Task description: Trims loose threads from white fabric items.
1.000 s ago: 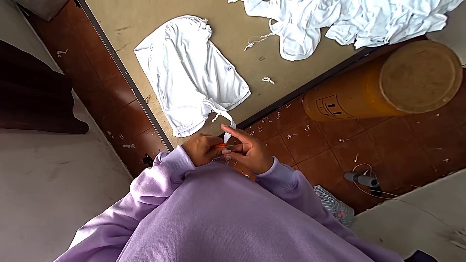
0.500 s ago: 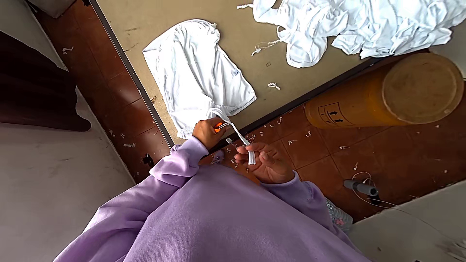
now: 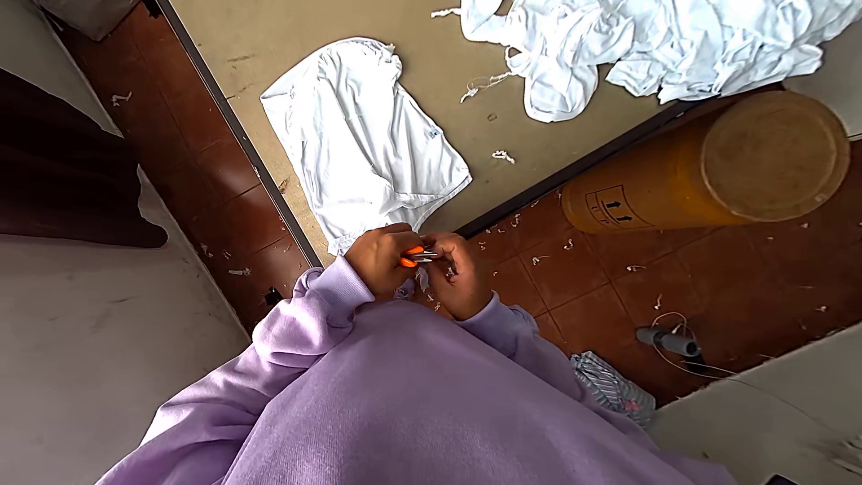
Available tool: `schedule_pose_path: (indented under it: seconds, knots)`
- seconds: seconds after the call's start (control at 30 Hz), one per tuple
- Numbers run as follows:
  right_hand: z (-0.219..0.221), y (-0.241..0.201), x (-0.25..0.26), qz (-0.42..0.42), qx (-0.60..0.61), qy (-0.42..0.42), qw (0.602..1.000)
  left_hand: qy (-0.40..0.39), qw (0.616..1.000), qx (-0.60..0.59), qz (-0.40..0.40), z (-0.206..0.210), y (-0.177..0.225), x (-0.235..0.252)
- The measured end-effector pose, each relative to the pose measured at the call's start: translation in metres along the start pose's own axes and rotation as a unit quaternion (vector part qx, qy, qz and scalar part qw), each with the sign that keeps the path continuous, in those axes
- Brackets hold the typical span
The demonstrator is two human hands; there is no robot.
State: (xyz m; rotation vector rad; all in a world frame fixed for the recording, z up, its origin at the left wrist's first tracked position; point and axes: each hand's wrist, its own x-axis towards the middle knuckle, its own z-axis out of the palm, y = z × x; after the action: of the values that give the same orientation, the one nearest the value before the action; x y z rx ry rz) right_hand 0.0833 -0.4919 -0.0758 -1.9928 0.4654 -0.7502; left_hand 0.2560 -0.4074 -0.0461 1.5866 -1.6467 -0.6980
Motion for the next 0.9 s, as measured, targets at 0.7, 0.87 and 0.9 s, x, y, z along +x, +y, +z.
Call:
schedule_pose_path:
  seconds: [0.7, 0.87, 0.9]
  knots:
    - [0.026, -0.015, 0.004, 0.007, 0.047, 0.017, 0.999, 0.085, 0.984, -0.156, -0.013, -0.023, -0.001, -0.020]
    - [0.018, -0.018, 0.003, 0.046, 0.109, -0.016, 0.993, 0.126, 0.990, -0.030, -0.052, -0.030, -0.006, -0.019]
    - [0.017, -0.017, 0.002, 0.064, 0.136, -0.016, 0.989, 0.096, 0.992, -0.006, -0.078, -0.034, -0.004, -0.021]
